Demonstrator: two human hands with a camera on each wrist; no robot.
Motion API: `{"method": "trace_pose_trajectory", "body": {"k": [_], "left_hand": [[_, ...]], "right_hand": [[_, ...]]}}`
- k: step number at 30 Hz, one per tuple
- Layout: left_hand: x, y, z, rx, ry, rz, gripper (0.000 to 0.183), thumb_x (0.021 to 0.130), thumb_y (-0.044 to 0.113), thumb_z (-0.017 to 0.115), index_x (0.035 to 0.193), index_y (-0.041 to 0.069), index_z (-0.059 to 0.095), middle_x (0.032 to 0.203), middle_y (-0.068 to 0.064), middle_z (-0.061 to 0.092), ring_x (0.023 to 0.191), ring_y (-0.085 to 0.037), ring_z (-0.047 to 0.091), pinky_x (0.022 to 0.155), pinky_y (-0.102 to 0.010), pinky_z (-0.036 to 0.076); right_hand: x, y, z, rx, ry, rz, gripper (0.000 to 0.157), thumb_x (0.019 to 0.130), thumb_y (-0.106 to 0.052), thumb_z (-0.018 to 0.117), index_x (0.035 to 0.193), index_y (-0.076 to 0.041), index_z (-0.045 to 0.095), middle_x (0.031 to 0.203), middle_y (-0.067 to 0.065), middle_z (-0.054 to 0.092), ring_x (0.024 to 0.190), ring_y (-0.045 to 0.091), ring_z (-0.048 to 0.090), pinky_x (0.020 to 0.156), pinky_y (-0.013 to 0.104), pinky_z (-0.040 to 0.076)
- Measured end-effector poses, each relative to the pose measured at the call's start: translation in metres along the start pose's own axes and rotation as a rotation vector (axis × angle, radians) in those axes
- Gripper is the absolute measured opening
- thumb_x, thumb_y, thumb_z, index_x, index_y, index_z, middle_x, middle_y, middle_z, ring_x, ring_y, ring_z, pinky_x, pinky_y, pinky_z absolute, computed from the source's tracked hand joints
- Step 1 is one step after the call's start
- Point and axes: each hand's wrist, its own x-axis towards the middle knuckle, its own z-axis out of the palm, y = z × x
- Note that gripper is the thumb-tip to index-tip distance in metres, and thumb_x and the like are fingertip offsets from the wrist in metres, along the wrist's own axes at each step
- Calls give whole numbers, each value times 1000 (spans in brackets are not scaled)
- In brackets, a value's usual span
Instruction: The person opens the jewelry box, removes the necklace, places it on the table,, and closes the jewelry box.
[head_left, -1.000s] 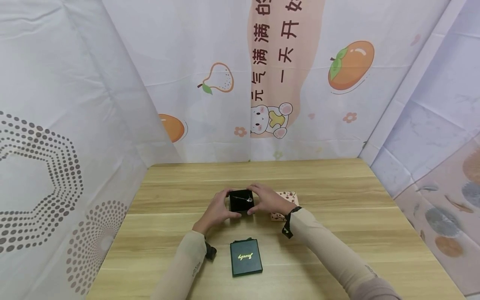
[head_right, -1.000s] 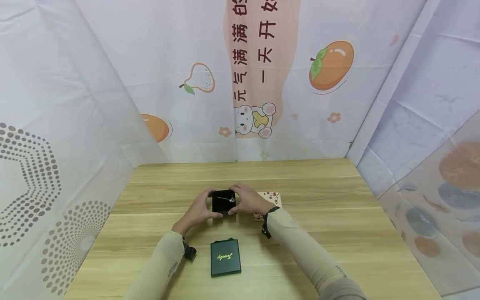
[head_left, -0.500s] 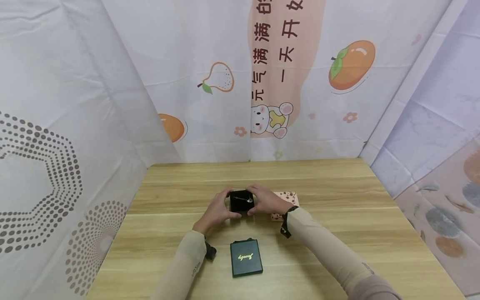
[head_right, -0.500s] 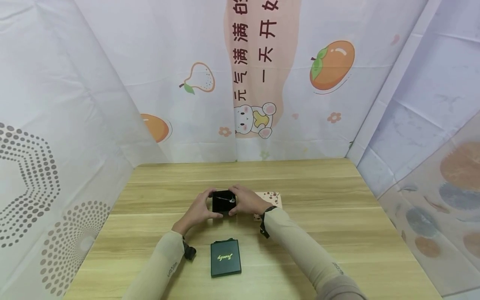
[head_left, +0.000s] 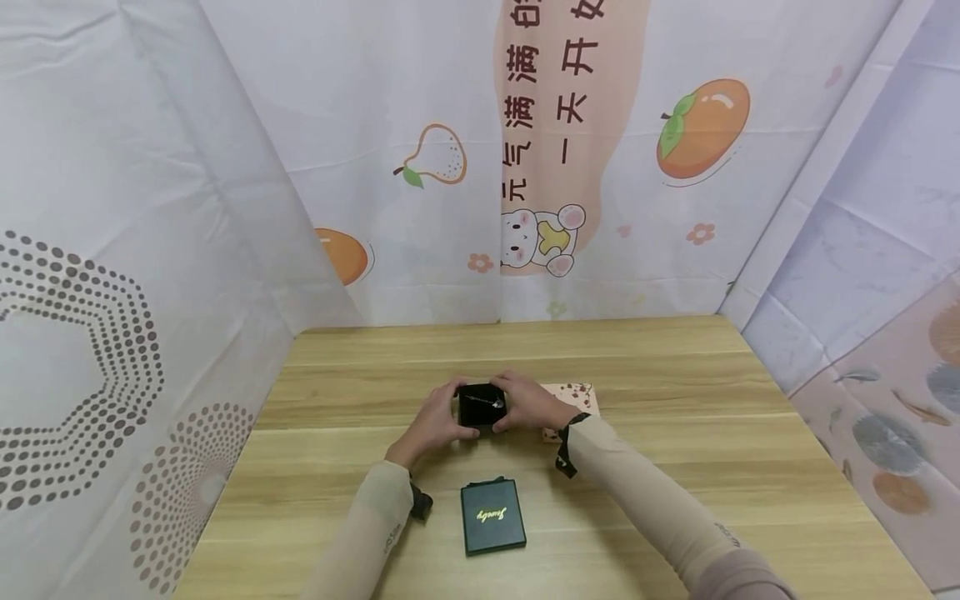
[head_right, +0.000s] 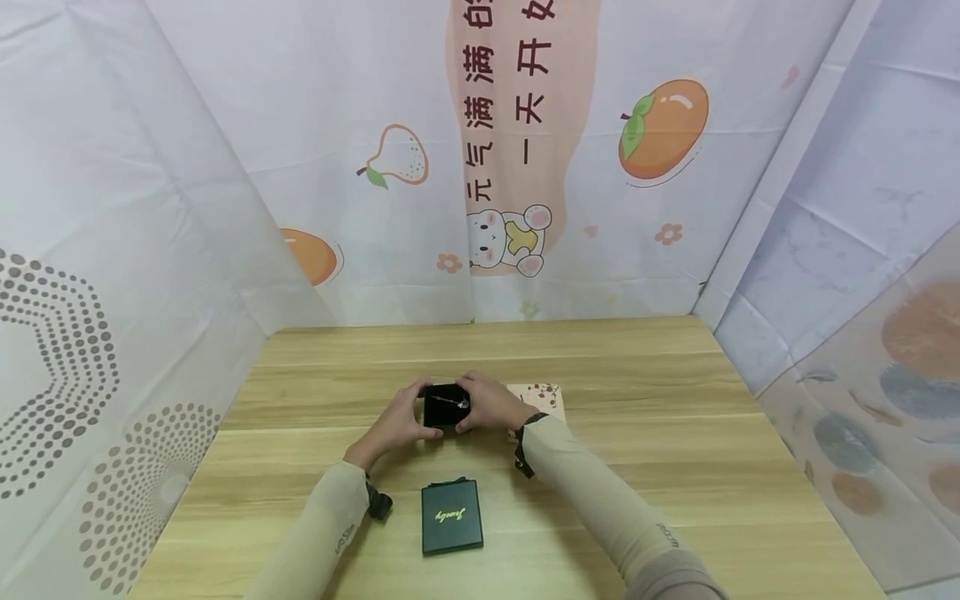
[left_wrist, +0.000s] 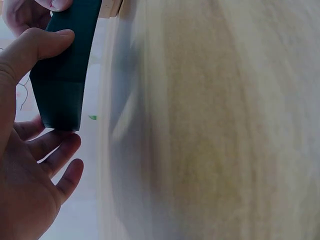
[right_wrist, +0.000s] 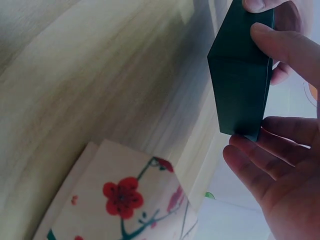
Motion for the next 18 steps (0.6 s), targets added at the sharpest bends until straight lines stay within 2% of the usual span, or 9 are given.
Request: {"method": "trace_pose_trajectory", "body": {"k": [4, 8, 12, 18], "left_hand": [[1, -1, 1, 0, -9, -12, 86, 66, 28, 90, 139, 14, 45, 136, -11, 55, 123, -32, 48, 101, -55, 42], [3, -3, 4, 7, -17, -29, 83, 65, 30, 91, 134, 19, 47, 135, -9, 56, 122, -31, 48, 102, -54, 41], [5, -6, 6, 32, -26, -33, 80, 64, 33, 91, 130, 19, 49, 132, -8, 58, 120, -32, 49, 104, -54, 35], [3, -6, 8, 45, -45, -61, 82, 64, 33, 91, 133, 16, 49, 133, -9, 57, 123, -33, 47, 106, -54, 30]], "right_hand": [[0, 0, 2, 8, -6, 2, 84, 73, -28, 86, 142, -1, 47, 146, 15, 46, 125, 33, 53, 102, 45, 46], [1, 4, 4, 8, -11, 13, 84, 72, -28, 87, 141, -1, 48, 146, 15, 46, 126, 33, 52, 102, 46, 45], [2, 7, 9, 2, -12, 12, 81, 71, -28, 87, 139, -2, 50, 142, 13, 48, 121, 30, 55, 99, 44, 47], [2, 5, 13, 29, -36, 37, 80, 72, -26, 87, 139, -2, 50, 140, 13, 49, 118, 28, 56, 97, 42, 48]]}}
